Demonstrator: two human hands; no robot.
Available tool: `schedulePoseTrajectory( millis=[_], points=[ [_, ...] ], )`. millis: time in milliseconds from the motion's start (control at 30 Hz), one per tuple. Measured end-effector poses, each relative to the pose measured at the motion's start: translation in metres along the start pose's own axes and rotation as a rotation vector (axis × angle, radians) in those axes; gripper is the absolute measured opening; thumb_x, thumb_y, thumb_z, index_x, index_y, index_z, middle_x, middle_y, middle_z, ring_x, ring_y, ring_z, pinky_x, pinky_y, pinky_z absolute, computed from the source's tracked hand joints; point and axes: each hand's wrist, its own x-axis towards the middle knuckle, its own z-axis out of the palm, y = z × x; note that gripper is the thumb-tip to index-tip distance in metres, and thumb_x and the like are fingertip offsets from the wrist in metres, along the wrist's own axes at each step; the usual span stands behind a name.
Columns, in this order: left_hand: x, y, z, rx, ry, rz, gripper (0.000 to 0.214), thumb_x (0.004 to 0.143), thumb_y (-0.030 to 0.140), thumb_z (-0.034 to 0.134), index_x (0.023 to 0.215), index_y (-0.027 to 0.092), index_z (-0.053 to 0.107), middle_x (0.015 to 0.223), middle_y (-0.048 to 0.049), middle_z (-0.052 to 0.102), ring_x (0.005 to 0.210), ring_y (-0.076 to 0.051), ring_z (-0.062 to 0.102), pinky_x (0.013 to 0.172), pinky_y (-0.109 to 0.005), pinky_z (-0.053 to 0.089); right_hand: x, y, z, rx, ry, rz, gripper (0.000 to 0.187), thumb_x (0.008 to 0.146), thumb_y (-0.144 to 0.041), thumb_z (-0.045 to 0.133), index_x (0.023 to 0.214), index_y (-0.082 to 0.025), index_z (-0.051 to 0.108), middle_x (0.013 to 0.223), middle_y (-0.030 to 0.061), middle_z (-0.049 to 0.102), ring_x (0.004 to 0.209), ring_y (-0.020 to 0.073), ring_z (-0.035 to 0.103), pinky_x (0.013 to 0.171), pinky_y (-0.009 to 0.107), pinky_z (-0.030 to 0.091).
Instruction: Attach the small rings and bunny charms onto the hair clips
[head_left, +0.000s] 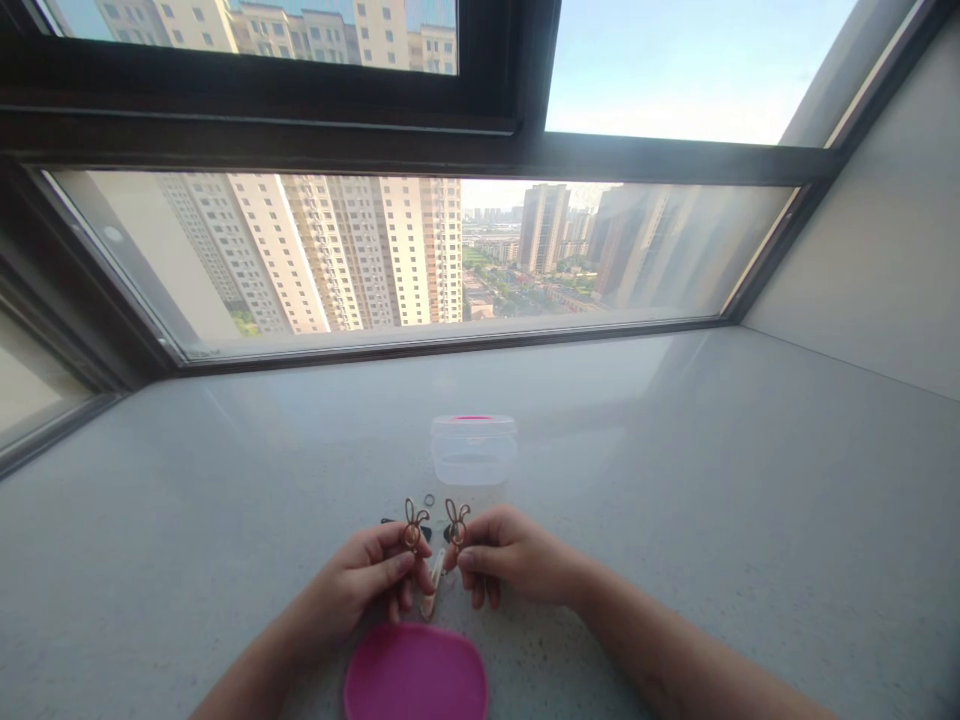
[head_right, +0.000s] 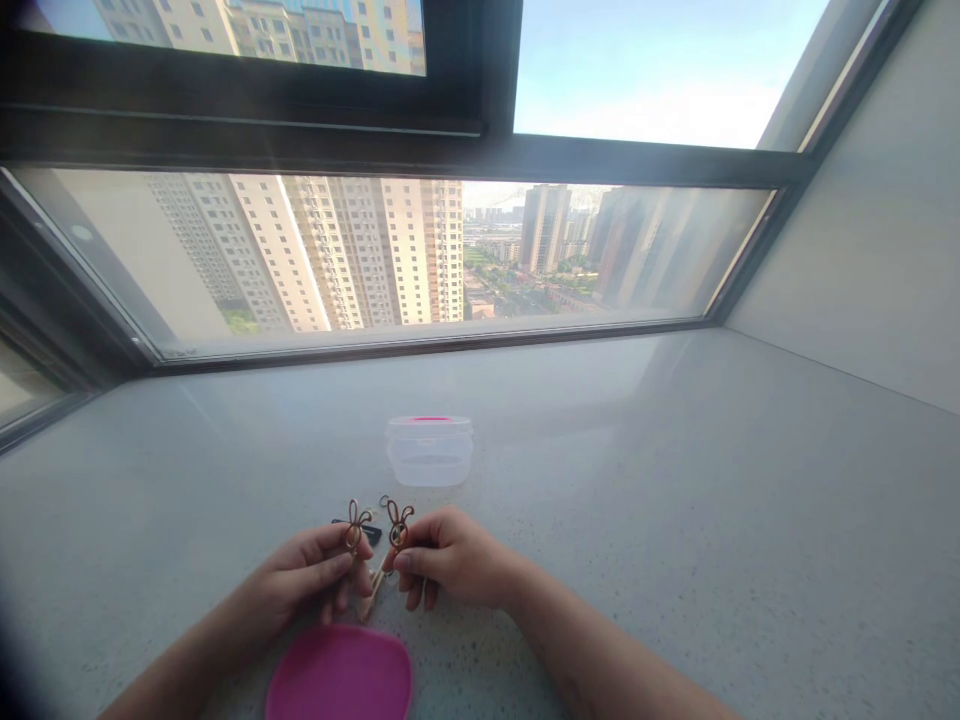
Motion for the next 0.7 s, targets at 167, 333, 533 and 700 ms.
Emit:
schedulePoseTrajectory(
  millis=[167,333,533,700],
  points=[
    [0.0005,-0.0005,-0.0008,-0.004,-0.012,0.005,0.019,0.078,0.030,0.056,0.087,0.013,0.054,0.070,-0.0077,0.062,0.053,-0.010,0.050,0.044,-0.019,0.039,0.0010,0.0006,-0.0007,0.001,-0.008,-0.012,0.028,0.075,-0.035,0.057,0.089,-0.010,0.063,0.063,0.0005,0.054,0.051,0.0085,0.054,0.044,0.018,0.041],
    [-0.0006,-0.0009,0.0002,-0.017,-0.021,0.006,0.018,0.078,0.029,0.055,0.086,0.013,0.055,0.068,-0.0071,0.062,0.052,-0.010,0.050,0.045,-0.018,0.037,0.0014,-0.0007,-0.0004,0.001,-0.012,-0.011,0.028,0.075,-0.033,0.057,0.088,-0.010,0.063,0.060,0.0002,0.053,0.050,0.0088,0.054,0.043,0.018,0.042],
    [-0.0019,-0.0034,-0.0010,-0.110,-0.048,0.005,0.013,0.078,0.025,0.055,0.082,0.013,0.054,0.062,-0.0052,0.060,0.047,-0.008,0.047,0.043,-0.017,0.034,0.0000,-0.0017,0.0005,0.006,-0.002,-0.005,0.027,0.074,-0.033,0.058,0.087,-0.009,0.063,0.061,0.0003,0.052,0.050,0.0092,0.054,0.043,0.018,0.041],
    [-0.0021,-0.0023,0.0004,-0.078,-0.063,-0.005,0.014,0.079,0.027,0.054,0.081,0.013,0.054,0.063,-0.0054,0.060,0.047,-0.008,0.048,0.044,-0.017,0.034,0.0005,-0.0025,-0.0002,0.007,-0.006,-0.003,0.027,0.074,-0.032,0.058,0.087,-0.009,0.063,0.061,0.0003,0.053,0.050,0.0088,0.054,0.043,0.018,0.041]
  ],
)
